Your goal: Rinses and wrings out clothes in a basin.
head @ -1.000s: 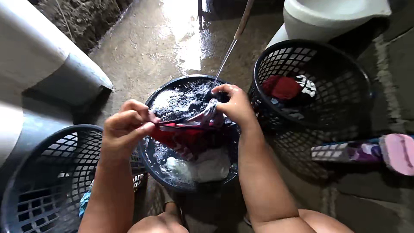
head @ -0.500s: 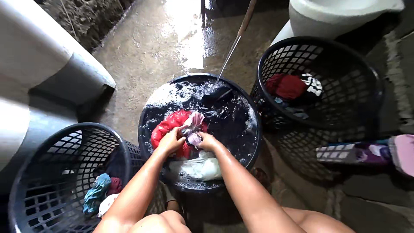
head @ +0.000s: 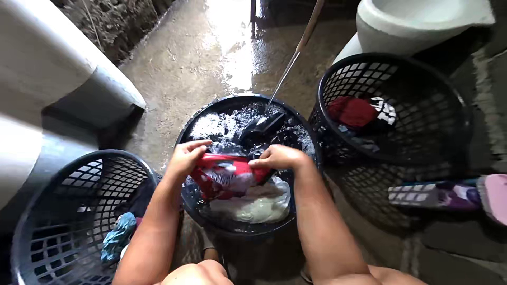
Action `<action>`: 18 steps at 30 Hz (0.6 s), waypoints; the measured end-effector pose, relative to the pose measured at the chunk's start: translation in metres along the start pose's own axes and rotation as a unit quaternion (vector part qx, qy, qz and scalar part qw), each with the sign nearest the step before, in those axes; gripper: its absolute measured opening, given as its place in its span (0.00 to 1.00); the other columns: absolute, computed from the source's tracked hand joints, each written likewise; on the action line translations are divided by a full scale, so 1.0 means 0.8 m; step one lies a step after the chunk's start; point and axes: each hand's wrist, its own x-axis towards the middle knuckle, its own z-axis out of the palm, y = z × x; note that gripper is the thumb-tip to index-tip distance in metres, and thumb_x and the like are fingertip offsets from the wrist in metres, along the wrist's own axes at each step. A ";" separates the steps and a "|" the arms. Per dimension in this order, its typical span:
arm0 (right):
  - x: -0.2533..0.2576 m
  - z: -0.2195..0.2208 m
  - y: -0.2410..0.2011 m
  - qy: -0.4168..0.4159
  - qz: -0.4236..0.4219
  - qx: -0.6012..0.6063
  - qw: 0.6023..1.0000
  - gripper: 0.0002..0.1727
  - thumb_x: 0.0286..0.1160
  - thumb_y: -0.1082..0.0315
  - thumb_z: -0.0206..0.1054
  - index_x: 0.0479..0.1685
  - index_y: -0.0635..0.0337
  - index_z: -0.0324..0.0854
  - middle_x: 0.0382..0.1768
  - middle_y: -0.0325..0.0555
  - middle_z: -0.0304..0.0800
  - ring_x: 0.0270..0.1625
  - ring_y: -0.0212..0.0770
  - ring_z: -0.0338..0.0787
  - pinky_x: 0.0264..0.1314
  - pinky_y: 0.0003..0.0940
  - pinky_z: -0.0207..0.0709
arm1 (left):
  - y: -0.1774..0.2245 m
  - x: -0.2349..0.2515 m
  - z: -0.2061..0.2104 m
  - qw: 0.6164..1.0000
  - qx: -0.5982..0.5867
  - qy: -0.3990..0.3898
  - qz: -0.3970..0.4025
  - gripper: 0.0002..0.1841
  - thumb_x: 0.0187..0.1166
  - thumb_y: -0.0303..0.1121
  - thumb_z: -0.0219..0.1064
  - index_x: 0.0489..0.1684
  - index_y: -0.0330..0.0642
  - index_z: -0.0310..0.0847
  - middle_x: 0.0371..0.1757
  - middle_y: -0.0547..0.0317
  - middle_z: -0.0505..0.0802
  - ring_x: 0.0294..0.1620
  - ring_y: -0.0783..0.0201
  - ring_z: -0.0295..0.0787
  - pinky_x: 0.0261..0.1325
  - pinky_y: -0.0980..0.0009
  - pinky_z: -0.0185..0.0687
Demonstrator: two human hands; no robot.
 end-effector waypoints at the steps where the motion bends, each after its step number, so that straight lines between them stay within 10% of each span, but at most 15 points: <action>1: -0.018 -0.011 -0.008 0.054 -0.066 0.031 0.996 0.27 0.77 0.44 0.72 0.26 0.61 0.87 0.26 0.49 0.86 0.32 0.44 0.84 0.40 0.50 0.76 | 0.017 -0.004 -0.009 0.997 0.012 0.047 0.054 0.15 0.87 0.29 0.59 0.63 0.37 0.88 0.53 0.56 0.95 0.44 0.73 0.90 0.52 0.68 0.87; 5: -0.086 -0.041 -0.057 0.222 -0.254 0.078 0.938 0.08 0.68 0.60 0.81 0.37 0.51 0.92 0.29 0.34 0.93 0.29 0.27 0.89 0.32 0.29 0.85 | 0.068 -0.023 -0.040 0.948 0.037 0.171 0.266 0.15 0.88 0.27 0.56 0.64 0.35 0.85 0.55 0.65 0.93 0.50 0.82 0.87 0.58 0.79 0.83; 9: -0.096 -0.047 -0.067 0.293 -0.346 0.054 0.890 0.07 0.70 0.61 0.77 0.30 0.52 0.89 0.26 0.30 0.89 0.28 0.20 0.84 0.29 0.18 0.77 | 0.094 -0.034 -0.046 0.943 -0.109 0.169 0.265 0.12 0.88 0.29 0.57 0.53 0.53 0.88 0.41 0.82 0.93 0.38 0.82 0.88 0.44 0.81 0.86; 14: -0.021 -0.010 -0.024 0.172 -0.147 0.044 0.973 0.16 0.70 0.57 0.79 0.36 0.63 0.90 0.41 0.51 0.88 0.48 0.48 0.87 0.53 0.55 0.81 | 0.012 -0.006 -0.003 0.987 -0.098 0.096 0.086 0.13 0.83 0.29 0.54 0.51 0.45 0.86 0.45 0.67 0.93 0.37 0.75 0.88 0.42 0.72 0.87; 18: 0.076 0.075 0.025 0.058 0.047 0.030 0.997 0.22 0.72 0.51 0.78 0.48 0.64 0.91 0.57 0.65 0.89 0.63 0.62 0.87 0.68 0.67 0.76 | -0.087 0.025 0.056 0.971 0.212 -0.060 -0.089 0.17 0.91 0.35 0.54 0.64 0.38 0.85 0.66 0.40 0.89 0.68 0.44 0.86 0.73 0.38 0.76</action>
